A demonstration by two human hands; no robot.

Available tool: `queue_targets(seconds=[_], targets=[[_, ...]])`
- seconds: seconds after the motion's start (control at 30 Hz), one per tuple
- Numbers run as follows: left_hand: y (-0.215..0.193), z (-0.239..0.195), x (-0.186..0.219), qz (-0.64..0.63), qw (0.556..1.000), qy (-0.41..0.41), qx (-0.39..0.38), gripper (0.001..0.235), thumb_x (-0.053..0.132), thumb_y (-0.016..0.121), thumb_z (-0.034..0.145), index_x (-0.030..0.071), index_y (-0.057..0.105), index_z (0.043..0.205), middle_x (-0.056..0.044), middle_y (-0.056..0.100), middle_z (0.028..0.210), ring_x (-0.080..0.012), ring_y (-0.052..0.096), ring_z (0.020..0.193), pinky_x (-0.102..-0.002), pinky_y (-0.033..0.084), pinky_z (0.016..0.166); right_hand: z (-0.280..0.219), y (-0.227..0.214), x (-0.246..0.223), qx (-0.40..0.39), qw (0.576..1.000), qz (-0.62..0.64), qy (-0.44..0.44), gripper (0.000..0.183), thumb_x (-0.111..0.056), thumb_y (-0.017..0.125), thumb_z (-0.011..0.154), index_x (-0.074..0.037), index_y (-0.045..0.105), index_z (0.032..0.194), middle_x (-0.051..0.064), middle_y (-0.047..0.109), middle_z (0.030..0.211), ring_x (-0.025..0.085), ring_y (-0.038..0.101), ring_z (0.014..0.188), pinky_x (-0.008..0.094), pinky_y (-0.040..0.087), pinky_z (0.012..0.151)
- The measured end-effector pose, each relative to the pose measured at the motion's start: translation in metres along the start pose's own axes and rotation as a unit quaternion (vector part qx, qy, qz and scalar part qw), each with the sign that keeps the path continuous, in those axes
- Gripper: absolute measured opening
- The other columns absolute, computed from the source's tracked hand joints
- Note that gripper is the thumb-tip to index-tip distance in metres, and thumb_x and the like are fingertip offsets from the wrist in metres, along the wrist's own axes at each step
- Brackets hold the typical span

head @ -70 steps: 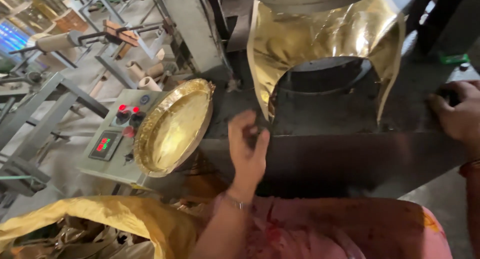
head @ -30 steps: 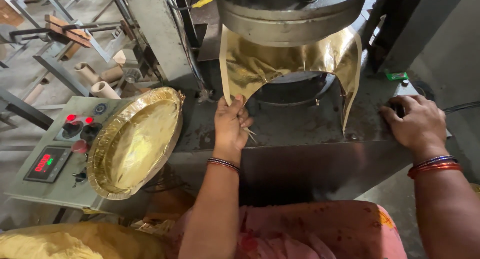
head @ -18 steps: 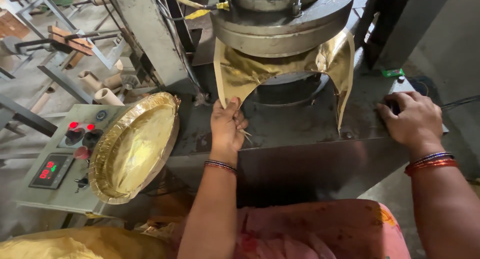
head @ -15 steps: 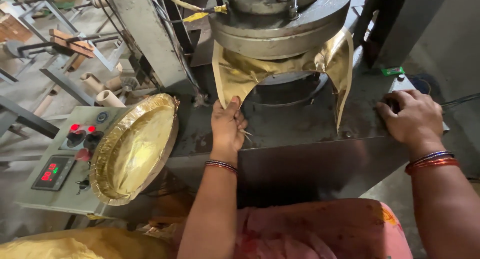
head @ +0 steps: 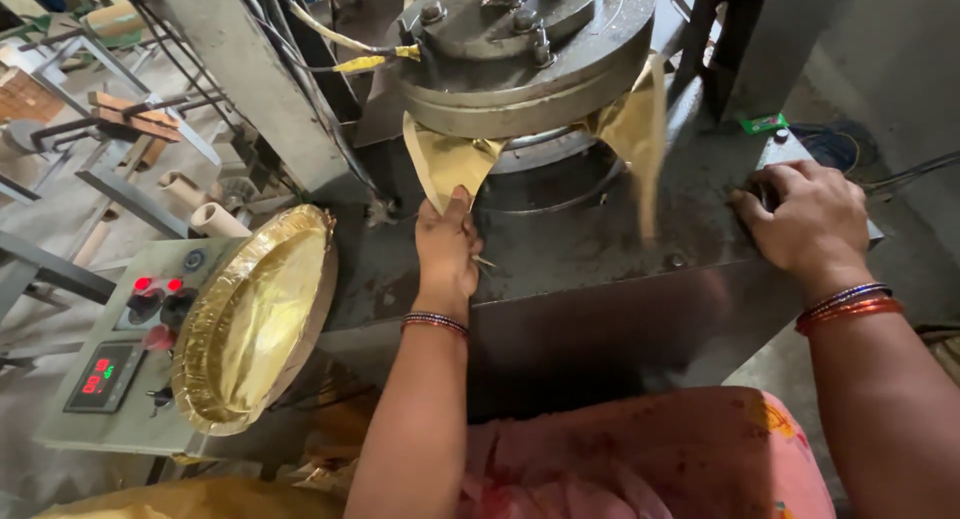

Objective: The person repeatedly places gold-colored circular sheets into a hydraulic press, activates the press to form them into shallow plates, removes the finished plates, and stacks them. The cycle continues throughout the clip.

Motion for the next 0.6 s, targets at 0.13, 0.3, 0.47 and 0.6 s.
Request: queue_targets(seconds=[0.13, 0.3, 0.47, 0.6], targets=[[0.005, 0.001, -0.001, 0.008, 1.000, 0.007, 0.004, 0.014, 0.022, 0.065, 0.099, 0.013, 0.056, 0.105, 0.006, 0.053, 0.073, -0.0034, 0.040, 0.050, -0.022, 0.030, 0.042, -0.001, -0.001, -0.002, 0.008, 1.000, 0.004, -0.003, 0.045, -0.057, 0.064, 0.096, -0.021, 0.077, 0.121, 0.006, 0.068, 0.133, 0.030, 0.055, 0.130, 0.046, 0.036, 0.112], [-0.002, 0.007, -0.009, 0.011, 1.000, 0.030, 0.000, 0.014, 0.022, 0.065, 0.100, 0.012, 0.057, 0.106, 0.006, 0.053, 0.073, -0.0035, 0.040, 0.050, -0.022, 0.032, 0.041, -0.002, 0.002, 0.000, 0.014, 1.000, 0.008, -0.006, 0.045, -0.056, 0.064, 0.098, -0.021, 0.077, 0.124, 0.006, 0.067, 0.135, 0.030, 0.055, 0.132, 0.046, 0.037, 0.113], [-0.002, 0.004, -0.007, -0.006, 0.999, 0.039, 0.004, 0.012, 0.022, 0.062, 0.101, 0.013, 0.058, 0.107, 0.006, 0.051, 0.072, -0.0033, 0.040, 0.049, -0.021, 0.032, 0.042, 0.000, -0.001, -0.001, 0.021, 1.000, 0.009, -0.012, 0.044, -0.054, 0.065, 0.095, -0.020, 0.077, 0.120, 0.006, 0.067, 0.133, 0.031, 0.055, 0.128, 0.047, 0.037, 0.109], [0.002, -0.024, -0.009, 0.034, 0.995, 0.090, 0.010, 0.011, 0.021, 0.060, 0.102, 0.011, 0.059, 0.107, 0.005, 0.056, 0.074, -0.0043, 0.040, 0.049, -0.022, 0.032, 0.042, -0.002, -0.004, -0.004, 0.026, 0.999, 0.019, -0.004, 0.043, -0.054, 0.065, 0.096, -0.021, 0.078, 0.119, 0.007, 0.068, 0.132, 0.031, 0.057, 0.127, 0.047, 0.039, 0.110]])
Point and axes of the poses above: each hand's wrist, its own z-axis towards the middle knuckle, its own y-axis out of the palm, x = y × z, the point moved 3 cm from there along z, towards the middle knuckle
